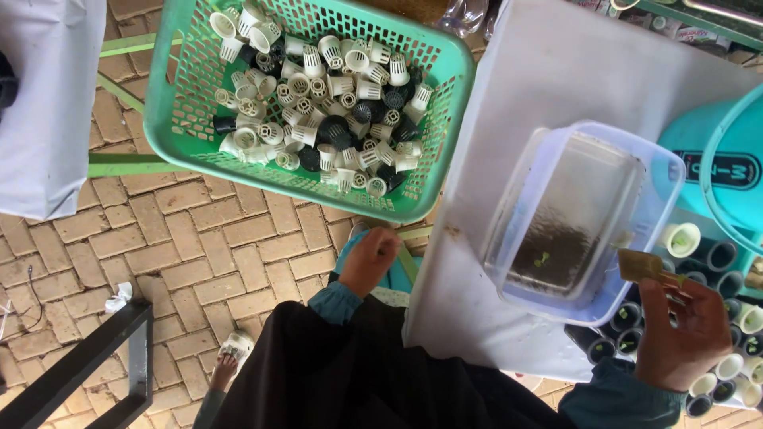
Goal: Transplanting small seedlings into hydroponic net pots using rockwool and water.
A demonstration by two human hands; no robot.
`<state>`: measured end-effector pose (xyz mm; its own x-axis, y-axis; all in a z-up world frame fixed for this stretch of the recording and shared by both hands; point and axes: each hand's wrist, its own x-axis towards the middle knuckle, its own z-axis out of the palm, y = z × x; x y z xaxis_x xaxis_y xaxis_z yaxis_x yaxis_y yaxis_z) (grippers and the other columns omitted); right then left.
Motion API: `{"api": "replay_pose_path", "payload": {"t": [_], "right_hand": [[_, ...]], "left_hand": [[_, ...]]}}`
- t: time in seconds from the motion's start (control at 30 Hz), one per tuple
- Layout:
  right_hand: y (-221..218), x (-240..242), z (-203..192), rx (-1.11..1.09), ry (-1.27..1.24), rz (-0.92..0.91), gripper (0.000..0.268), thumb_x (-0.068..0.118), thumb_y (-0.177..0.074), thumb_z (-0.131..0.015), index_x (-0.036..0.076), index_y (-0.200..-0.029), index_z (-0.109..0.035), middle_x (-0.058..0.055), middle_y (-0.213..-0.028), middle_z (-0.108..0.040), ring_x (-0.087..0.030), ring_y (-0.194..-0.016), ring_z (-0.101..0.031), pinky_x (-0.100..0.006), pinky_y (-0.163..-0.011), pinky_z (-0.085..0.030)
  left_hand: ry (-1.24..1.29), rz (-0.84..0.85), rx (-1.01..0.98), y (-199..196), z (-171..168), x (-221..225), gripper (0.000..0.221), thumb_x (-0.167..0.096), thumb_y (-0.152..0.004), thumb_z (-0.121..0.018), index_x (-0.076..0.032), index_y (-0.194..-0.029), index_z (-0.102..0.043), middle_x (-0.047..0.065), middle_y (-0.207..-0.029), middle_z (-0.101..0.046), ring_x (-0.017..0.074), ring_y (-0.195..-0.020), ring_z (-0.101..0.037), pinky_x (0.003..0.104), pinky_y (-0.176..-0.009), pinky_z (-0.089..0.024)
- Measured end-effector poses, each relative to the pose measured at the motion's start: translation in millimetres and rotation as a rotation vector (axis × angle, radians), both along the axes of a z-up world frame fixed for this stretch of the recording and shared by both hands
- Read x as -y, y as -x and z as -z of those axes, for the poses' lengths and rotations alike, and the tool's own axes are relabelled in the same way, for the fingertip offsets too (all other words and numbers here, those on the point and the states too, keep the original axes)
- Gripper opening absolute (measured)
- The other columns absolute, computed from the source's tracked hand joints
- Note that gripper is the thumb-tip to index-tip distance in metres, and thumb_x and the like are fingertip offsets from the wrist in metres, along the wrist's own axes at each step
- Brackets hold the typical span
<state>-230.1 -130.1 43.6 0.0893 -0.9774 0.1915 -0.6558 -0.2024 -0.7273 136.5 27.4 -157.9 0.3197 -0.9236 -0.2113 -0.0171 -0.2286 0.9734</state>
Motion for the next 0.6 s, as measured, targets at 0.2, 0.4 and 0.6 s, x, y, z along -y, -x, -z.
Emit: {"api": "replay_pose_path", "payload": {"t": [0.2, 0.4, 0.6], "right_hand": [[-10.3, 9.9, 24.5, -0.061, 0.048, 0.061, 0.019, -0.007, -0.109, -0.079, -0.010, -0.115, -0.061, -0.020, -0.120, -0.073, -0.020, -0.108, -0.073, -0.027, -0.091, -0.060], [17.8, 13.5, 68.6, -0.151, 0.053, 0.023, 0.019, -0.007, -0.106, -0.073, -0.013, -0.117, -0.060, -0.023, -0.119, -0.069, -0.022, -0.106, -0.071, -0.029, -0.093, -0.060], [79.0, 17.0, 145.1, -0.332, 0.010, 0.045, 0.025, 0.000, -0.110, -0.067, -0.014, -0.125, -0.053, -0.026, -0.115, -0.065, -0.025, -0.105, -0.064, -0.034, -0.096, -0.051]], "left_hand": [[-0.164, -0.057, 0.077, -60.0, 60.8, -3.2, 0.013, -0.006, -0.091, -0.067, -0.007, -0.103, -0.062, 0.008, -0.100, -0.067, 0.0205, -0.087, -0.072, 0.033, -0.072, -0.059], [-0.223, -0.134, 0.284, -123.9, 117.5, 11.0, 0.009, -0.010, -0.095, -0.069, -0.008, -0.100, -0.062, 0.011, -0.099, -0.066, 0.0278, -0.091, -0.070, 0.042, -0.080, -0.057], [-0.267, -0.181, 0.774, -221.9, 179.4, 17.4, 0.021, -0.008, -0.082, -0.075, -0.010, -0.101, -0.065, 0.014, -0.107, -0.062, 0.0372, -0.107, -0.059, 0.050, -0.092, -0.050]]}}
